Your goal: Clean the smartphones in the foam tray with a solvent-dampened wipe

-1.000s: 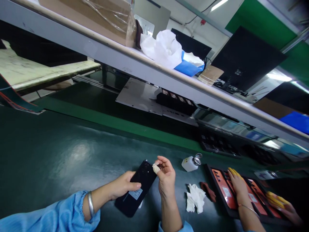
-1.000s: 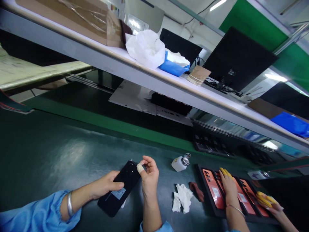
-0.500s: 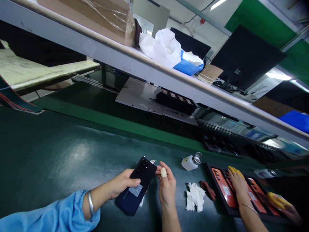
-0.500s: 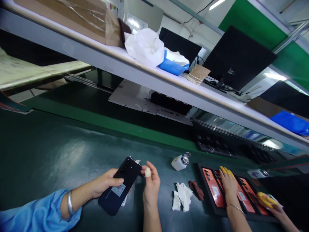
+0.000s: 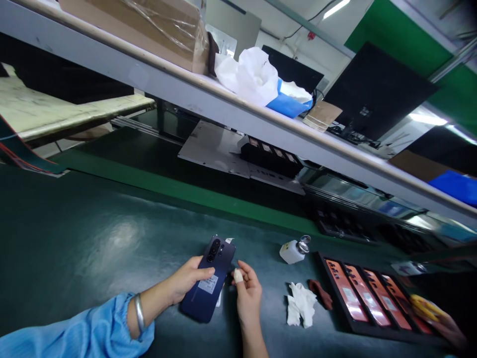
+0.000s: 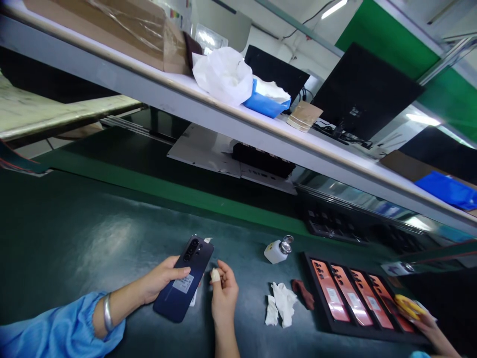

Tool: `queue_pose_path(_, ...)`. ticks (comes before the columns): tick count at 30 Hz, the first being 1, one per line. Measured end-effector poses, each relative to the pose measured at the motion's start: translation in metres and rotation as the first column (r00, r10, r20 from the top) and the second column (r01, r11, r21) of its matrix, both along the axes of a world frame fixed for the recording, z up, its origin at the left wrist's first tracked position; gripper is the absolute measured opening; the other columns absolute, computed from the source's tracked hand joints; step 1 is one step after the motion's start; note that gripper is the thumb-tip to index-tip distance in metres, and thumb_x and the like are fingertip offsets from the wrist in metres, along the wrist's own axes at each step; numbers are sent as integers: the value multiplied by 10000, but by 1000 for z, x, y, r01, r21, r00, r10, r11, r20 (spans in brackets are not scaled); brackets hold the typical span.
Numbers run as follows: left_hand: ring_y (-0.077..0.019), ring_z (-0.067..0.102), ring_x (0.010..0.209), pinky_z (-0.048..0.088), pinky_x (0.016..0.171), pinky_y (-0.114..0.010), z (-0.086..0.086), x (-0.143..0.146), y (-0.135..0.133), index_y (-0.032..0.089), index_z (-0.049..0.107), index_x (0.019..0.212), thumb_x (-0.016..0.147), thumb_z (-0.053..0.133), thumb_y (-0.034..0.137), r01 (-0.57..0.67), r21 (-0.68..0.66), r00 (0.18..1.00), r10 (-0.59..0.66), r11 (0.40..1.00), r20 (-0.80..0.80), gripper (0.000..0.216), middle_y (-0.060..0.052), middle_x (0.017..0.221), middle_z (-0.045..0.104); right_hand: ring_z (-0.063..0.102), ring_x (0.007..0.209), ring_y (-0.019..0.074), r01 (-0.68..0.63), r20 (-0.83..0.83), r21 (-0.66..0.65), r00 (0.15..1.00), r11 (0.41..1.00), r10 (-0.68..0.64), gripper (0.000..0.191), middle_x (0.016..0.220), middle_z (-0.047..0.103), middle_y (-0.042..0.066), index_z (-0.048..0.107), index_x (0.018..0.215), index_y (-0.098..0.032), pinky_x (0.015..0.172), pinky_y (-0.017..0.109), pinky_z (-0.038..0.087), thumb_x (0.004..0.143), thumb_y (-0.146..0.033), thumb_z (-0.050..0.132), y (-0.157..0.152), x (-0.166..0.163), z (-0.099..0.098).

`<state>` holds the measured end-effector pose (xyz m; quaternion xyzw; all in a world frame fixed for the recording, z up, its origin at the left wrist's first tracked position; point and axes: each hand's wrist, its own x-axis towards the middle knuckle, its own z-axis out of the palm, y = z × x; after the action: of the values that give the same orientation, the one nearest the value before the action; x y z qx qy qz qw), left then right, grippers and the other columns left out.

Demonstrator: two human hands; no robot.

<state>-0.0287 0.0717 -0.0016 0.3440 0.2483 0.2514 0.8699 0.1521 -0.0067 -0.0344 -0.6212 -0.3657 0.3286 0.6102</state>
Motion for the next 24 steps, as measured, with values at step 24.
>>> queue_pose_path(24,-219,664,727,490,671,-305,-3,1,2,74,629,1019,690,791,385,-37,14,999,37,999,-27,481,-153,885,703,526,682,127,-26,5,-38,1000,999,26,493,788,591,36,588,1158,-125,636,231,447,804,-458,671,0,-1,-9)
